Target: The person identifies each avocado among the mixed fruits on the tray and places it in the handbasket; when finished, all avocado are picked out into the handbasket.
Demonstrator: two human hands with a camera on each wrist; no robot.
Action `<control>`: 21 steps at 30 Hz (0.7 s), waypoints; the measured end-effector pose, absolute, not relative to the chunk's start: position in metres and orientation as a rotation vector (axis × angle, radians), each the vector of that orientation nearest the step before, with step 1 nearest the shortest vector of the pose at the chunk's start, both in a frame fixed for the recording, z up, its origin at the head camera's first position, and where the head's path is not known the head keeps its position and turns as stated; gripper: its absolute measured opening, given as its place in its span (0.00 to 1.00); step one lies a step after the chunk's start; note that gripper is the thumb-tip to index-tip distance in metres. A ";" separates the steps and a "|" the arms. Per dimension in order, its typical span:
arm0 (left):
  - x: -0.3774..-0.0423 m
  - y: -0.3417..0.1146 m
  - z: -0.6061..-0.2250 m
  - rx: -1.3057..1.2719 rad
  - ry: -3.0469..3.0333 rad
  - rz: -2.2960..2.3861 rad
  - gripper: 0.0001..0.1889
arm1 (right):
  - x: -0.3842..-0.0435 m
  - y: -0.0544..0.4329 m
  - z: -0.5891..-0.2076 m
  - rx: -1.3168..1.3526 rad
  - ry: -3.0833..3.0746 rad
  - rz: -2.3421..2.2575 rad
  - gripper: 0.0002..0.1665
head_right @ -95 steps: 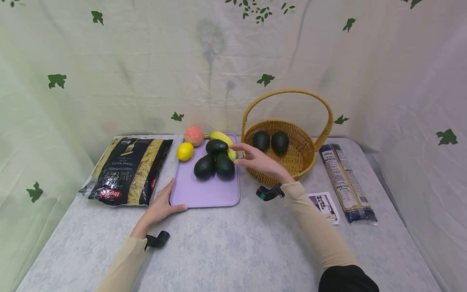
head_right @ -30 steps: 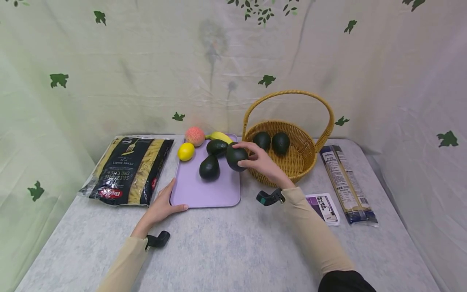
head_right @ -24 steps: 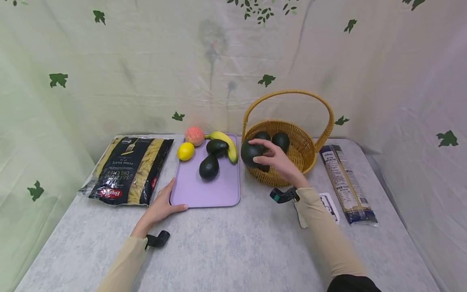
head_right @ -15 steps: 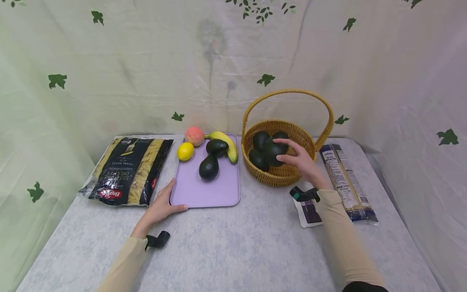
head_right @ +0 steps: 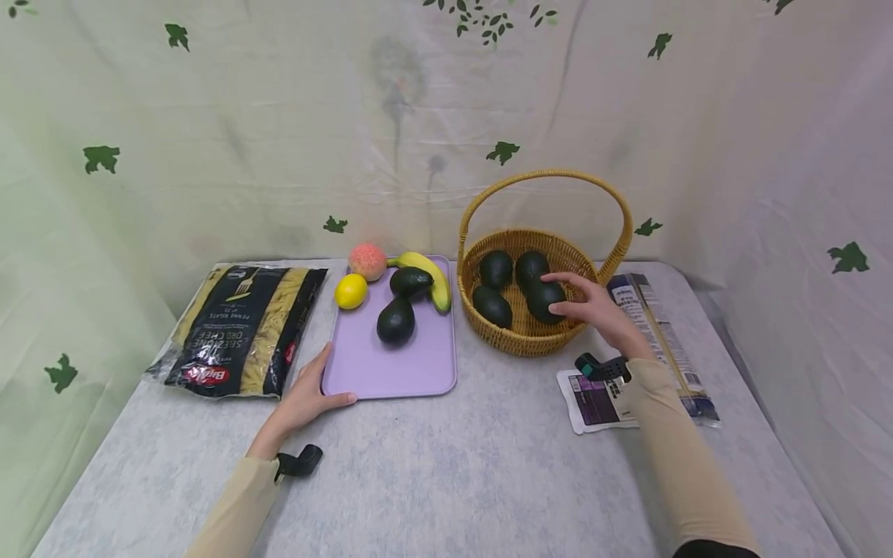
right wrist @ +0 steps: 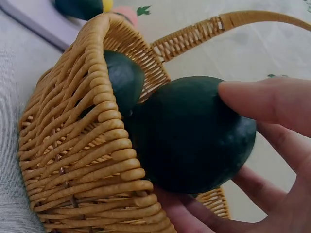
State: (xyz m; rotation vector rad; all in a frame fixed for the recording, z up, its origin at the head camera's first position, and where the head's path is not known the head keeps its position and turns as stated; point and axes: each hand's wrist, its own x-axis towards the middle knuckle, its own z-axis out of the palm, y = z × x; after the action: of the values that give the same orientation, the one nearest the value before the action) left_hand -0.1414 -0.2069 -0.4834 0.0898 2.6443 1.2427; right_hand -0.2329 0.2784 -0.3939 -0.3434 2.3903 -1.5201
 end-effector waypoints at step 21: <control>-0.141 -0.206 -0.481 0.086 2.636 1.251 0.59 | -0.249 0.245 -0.401 -0.553 2.544 -1.048 0.22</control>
State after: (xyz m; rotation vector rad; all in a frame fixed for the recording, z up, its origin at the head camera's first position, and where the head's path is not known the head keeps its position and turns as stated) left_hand -0.1407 -0.2063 -0.4807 0.0856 2.6363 1.2510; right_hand -0.2486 0.2446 -0.4011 -0.5530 2.5436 -1.0476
